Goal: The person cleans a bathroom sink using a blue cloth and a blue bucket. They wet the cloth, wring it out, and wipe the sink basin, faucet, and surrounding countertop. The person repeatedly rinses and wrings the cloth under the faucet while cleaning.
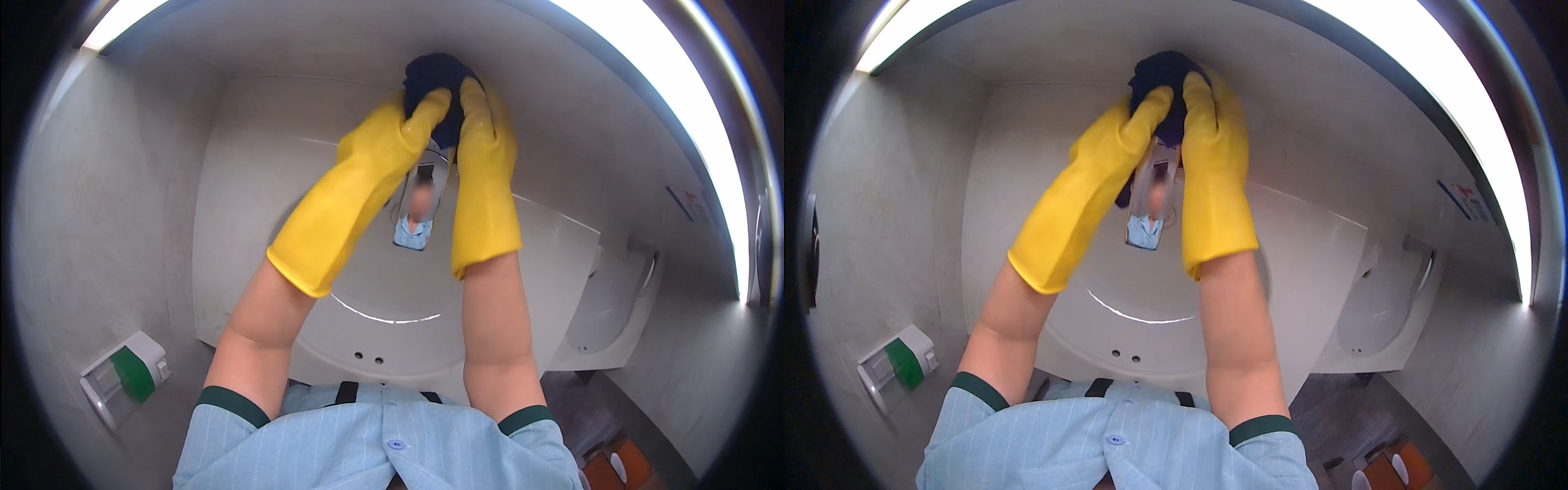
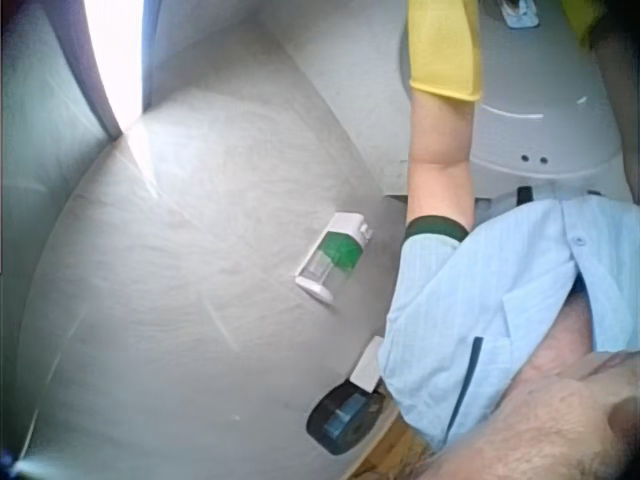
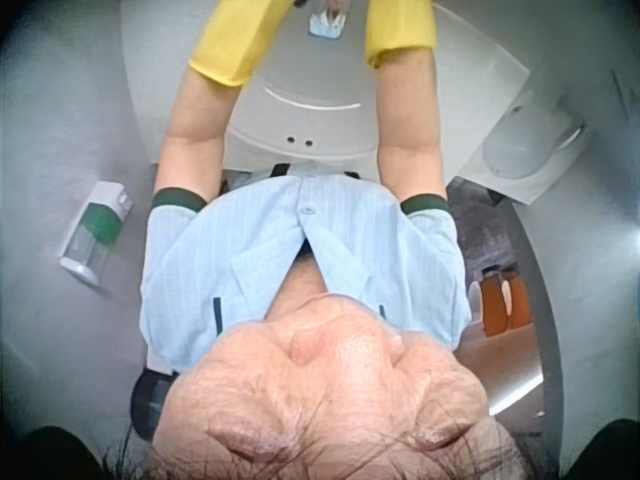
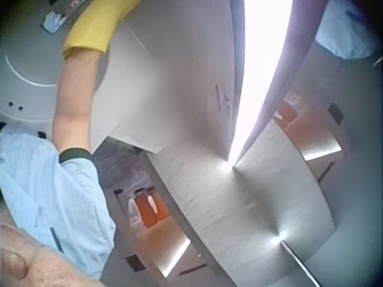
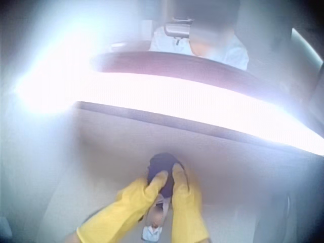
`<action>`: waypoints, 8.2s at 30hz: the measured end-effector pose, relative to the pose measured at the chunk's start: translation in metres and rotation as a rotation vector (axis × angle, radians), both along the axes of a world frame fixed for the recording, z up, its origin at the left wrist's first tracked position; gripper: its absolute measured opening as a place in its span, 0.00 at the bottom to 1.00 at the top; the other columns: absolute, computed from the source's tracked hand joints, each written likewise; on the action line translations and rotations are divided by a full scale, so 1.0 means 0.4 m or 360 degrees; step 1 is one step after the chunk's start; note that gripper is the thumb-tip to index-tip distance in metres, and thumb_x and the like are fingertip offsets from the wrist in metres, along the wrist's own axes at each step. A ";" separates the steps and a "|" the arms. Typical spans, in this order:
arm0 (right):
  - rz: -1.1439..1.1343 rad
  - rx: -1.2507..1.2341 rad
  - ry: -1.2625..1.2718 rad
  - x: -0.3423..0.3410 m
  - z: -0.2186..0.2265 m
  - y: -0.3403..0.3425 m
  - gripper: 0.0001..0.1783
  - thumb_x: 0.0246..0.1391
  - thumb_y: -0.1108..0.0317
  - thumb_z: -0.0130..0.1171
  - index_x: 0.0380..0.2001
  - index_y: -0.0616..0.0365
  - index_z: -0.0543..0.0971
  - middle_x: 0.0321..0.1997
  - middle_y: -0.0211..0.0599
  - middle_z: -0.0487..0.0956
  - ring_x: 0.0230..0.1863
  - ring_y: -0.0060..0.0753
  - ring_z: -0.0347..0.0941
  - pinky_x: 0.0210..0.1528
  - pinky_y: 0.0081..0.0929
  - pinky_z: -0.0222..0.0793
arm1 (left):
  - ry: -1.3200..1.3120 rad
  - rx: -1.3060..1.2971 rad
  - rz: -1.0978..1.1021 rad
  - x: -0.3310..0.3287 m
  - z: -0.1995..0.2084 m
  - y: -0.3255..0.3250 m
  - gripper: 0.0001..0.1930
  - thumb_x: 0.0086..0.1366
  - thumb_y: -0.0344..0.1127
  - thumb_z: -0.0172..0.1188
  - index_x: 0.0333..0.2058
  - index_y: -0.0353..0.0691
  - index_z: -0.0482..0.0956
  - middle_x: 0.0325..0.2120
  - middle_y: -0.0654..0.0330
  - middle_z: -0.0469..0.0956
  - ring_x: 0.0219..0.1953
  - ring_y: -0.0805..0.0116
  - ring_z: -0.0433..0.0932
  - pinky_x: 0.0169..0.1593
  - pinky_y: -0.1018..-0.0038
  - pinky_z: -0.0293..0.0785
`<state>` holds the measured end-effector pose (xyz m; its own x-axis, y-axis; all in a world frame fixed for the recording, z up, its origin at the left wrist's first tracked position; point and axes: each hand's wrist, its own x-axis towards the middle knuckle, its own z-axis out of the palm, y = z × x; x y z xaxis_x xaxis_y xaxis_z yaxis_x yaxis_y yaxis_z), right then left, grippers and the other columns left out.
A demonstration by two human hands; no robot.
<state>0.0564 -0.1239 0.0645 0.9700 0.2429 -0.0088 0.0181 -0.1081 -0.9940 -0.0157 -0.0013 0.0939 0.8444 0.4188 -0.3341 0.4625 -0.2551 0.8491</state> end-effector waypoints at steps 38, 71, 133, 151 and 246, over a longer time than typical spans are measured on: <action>-0.0189 -0.0855 0.0141 -0.189 -0.163 -0.211 0.36 0.72 0.39 0.45 0.52 0.62 0.85 0.52 0.60 0.85 0.55 0.66 0.79 0.60 0.51 0.72 | -0.0556 -0.0495 0.0176 -0.277 -0.232 0.038 0.28 0.82 0.45 0.52 0.71 0.33 0.68 0.65 0.44 0.76 0.61 0.53 0.80 0.52 0.64 0.81; 0.0336 -0.0898 -0.0973 -0.296 -0.264 -0.245 0.27 0.48 0.69 0.75 0.53 0.60 0.83 0.50 0.54 0.85 0.51 0.64 0.79 0.58 0.50 0.73 | 0.0022 -0.0856 0.0613 -0.566 -0.366 -0.160 0.26 0.81 0.44 0.52 0.69 0.34 0.70 0.57 0.45 0.81 0.52 0.57 0.84 0.44 0.66 0.85; 0.0739 -0.1680 -0.0816 -0.341 -0.376 -0.306 0.19 0.61 0.55 0.66 0.53 0.47 0.86 0.44 0.41 0.85 0.44 0.53 0.81 0.47 0.52 0.75 | 0.0070 -0.0239 0.0876 -0.449 -0.430 -0.105 0.23 0.71 0.49 0.69 0.48 0.30 0.86 0.35 0.57 0.85 0.41 0.66 0.82 0.44 0.72 0.77; 0.0863 -0.1827 -0.0779 -0.392 -0.509 -0.283 0.41 0.56 0.45 0.67 0.69 0.50 0.74 0.78 0.48 0.67 0.75 0.65 0.60 0.77 0.66 0.51 | 0.0492 0.1407 -0.0869 -0.464 -0.583 -0.090 0.40 0.67 0.59 0.65 0.74 0.52 0.66 0.75 0.51 0.62 0.77 0.47 0.57 0.73 0.30 0.49; 0.1778 -0.1075 -0.1522 -0.570 0.046 -0.346 0.28 0.51 0.71 0.64 0.57 0.69 0.79 0.37 0.48 0.80 0.31 0.45 0.80 0.30 0.42 0.76 | 0.0821 -0.2154 0.0878 -0.480 -0.325 -0.206 0.22 0.69 0.43 0.72 0.53 0.32 0.81 0.39 0.45 0.84 0.37 0.50 0.87 0.41 0.53 0.90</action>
